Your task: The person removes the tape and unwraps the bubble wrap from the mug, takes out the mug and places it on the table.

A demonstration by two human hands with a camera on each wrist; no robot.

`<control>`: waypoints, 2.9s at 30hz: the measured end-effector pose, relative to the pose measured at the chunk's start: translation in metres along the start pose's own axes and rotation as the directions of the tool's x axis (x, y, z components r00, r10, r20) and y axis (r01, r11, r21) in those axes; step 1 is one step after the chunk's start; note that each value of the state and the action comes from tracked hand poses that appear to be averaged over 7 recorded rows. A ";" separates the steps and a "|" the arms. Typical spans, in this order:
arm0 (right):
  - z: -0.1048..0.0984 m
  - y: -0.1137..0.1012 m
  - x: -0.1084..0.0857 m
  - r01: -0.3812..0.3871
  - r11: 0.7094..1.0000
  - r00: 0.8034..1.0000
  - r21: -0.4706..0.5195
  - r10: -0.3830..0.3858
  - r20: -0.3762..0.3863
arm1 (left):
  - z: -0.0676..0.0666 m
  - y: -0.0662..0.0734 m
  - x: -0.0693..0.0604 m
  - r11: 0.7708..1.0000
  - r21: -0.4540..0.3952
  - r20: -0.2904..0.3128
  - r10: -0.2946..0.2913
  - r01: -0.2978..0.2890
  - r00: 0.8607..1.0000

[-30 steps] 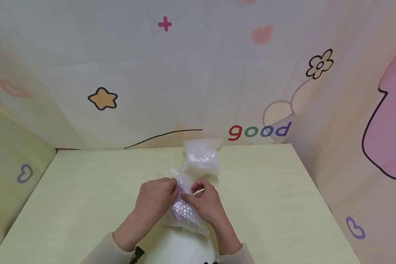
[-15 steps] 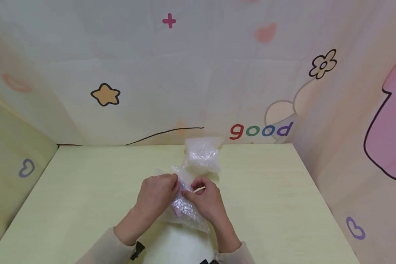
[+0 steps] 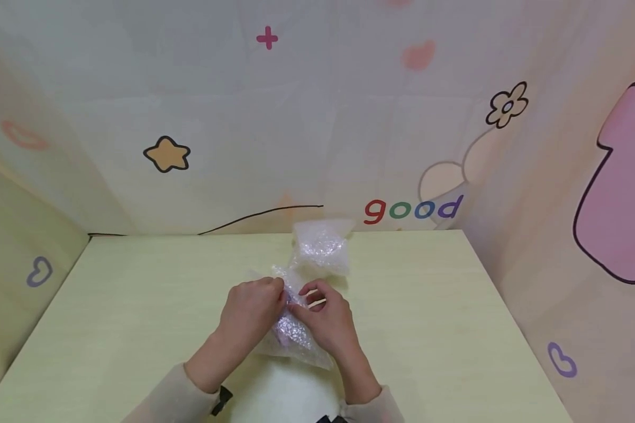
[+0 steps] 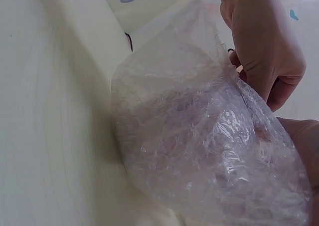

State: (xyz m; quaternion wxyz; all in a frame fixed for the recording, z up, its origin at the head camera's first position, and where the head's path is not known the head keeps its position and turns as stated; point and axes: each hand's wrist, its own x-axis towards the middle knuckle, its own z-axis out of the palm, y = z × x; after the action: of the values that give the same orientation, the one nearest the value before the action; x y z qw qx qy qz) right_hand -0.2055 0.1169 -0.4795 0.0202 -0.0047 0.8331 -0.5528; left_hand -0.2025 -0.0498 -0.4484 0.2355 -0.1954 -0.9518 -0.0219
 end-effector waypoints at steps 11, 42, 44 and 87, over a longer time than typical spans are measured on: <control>0.003 0.001 -0.002 0.026 0.999 1.000 -0.044 -0.027 -0.013 | 0.004 0.003 -0.001 0.999 0.030 0.007 -0.016 0.015 1.000; 0.001 -0.004 0.001 0.058 0.991 0.997 -0.120 -0.063 -0.041 | 0.006 -0.002 -0.003 1.000 0.016 -0.060 0.013 -0.012 0.998; 0.001 -0.003 0.001 0.054 0.990 0.997 -0.127 -0.059 -0.040 | 0.007 -0.002 -0.003 1.000 0.013 -0.068 0.014 -0.013 0.998; 0.009 0.002 0.003 0.446 0.851 0.895 -0.278 -0.419 0.155 | 0.001 -0.022 -0.010 0.748 -0.618 -0.037 -0.335 0.242 0.942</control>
State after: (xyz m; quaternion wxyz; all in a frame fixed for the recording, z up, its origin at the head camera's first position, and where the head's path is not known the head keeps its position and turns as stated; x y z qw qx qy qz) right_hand -0.2083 0.1092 -0.4852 -0.0686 -0.2196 0.8843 -0.4064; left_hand -0.2029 -0.0737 -0.4525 0.2229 -0.1084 -0.8933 -0.3750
